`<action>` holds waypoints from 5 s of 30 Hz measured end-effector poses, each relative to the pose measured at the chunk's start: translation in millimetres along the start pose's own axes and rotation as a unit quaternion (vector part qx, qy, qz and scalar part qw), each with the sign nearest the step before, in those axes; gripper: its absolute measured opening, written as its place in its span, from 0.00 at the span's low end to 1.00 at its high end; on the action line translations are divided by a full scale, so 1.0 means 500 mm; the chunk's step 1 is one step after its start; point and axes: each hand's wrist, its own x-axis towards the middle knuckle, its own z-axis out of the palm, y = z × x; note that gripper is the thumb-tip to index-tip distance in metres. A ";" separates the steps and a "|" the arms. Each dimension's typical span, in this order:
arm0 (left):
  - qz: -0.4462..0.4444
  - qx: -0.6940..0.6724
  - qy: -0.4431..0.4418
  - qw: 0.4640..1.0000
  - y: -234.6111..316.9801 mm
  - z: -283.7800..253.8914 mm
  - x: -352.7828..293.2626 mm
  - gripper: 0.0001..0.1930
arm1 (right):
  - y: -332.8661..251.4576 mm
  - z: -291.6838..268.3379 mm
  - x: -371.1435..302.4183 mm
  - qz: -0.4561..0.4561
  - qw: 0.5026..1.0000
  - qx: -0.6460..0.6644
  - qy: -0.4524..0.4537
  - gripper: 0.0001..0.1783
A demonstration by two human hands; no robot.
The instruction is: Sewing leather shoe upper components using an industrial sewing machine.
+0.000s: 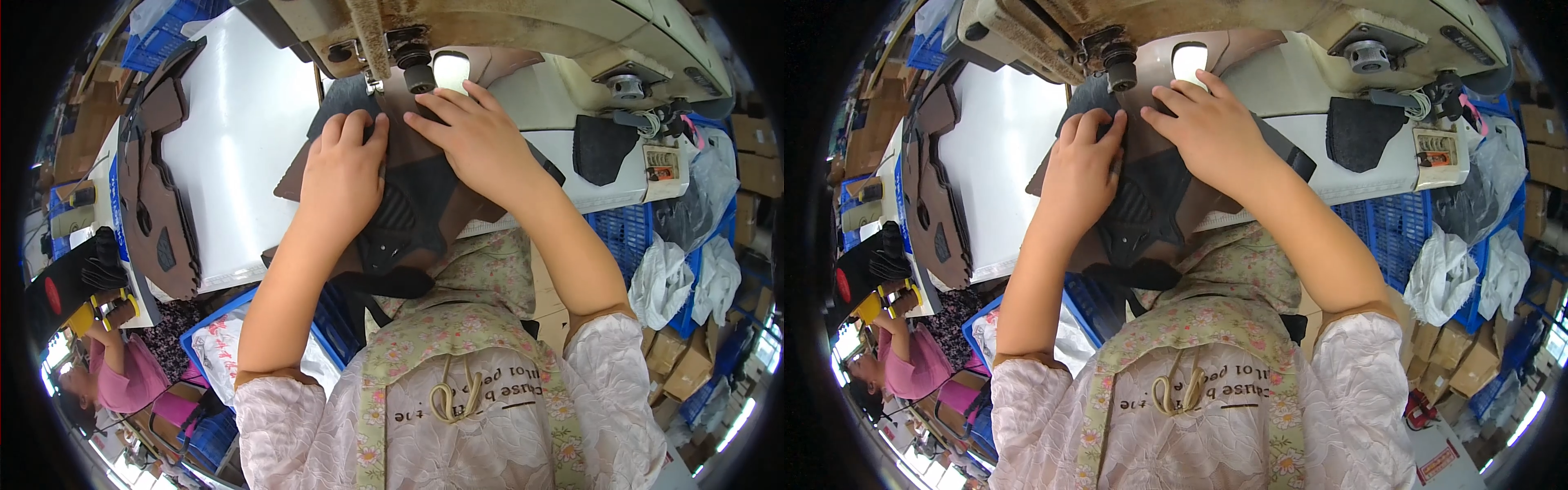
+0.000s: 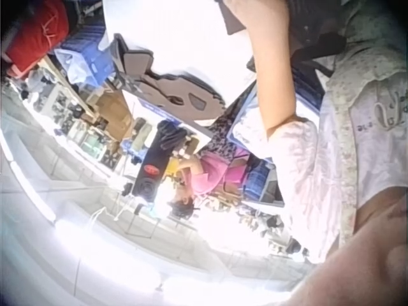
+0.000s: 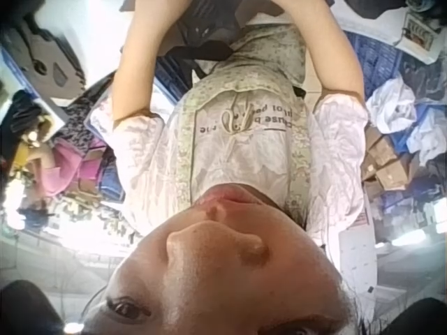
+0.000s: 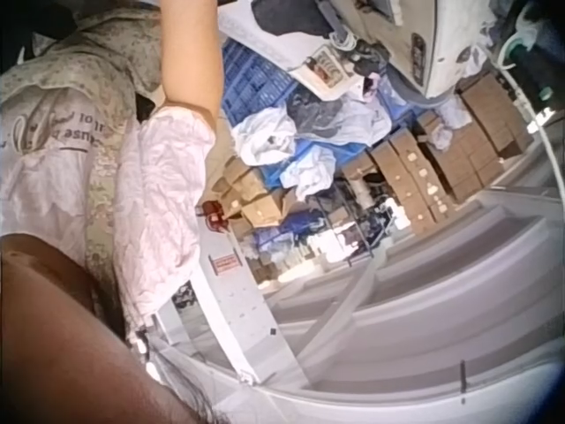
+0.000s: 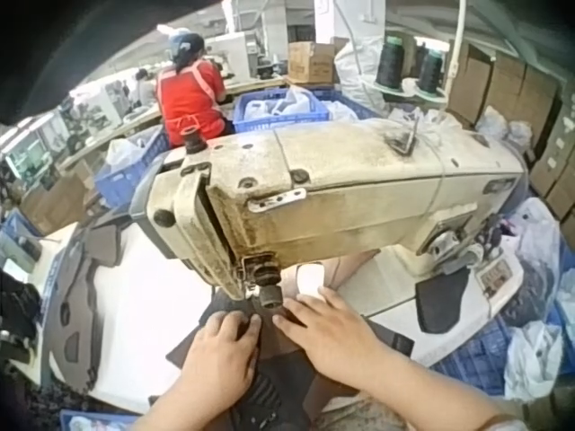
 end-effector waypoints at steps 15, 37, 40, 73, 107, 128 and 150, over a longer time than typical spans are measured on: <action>0.025 0.021 -0.079 0.996 -0.033 -0.020 0.028 0.23 | -0.017 -0.015 -0.025 -0.018 1.000 -0.001 -0.022 0.22; 0.030 0.080 -0.066 0.994 -0.017 -0.027 0.009 0.22 | -0.014 -0.023 -0.047 -0.021 0.999 0.038 -0.021 0.23; 0.019 0.121 -0.091 0.988 -0.010 -0.034 0.018 0.20 | -0.008 -0.025 -0.040 -0.034 0.997 0.069 -0.029 0.25; 0.016 -0.011 -0.053 0.998 -0.092 -0.041 0.033 0.17 | -0.074 0.016 0.010 0.108 0.989 0.103 0.021 0.25; -0.043 0.014 0.011 0.999 -0.018 0.000 0.005 0.19 | -0.050 0.032 -0.001 0.110 0.992 0.053 0.016 0.24; -0.028 0.062 0.051 0.996 0.001 0.028 0.026 0.19 | 0.010 0.040 0.017 0.084 0.996 0.002 0.009 0.23; 0.013 -0.032 -0.001 0.999 -0.073 -0.013 0.008 0.27 | -0.054 0.002 0.017 0.151 0.988 0.019 0.022 0.24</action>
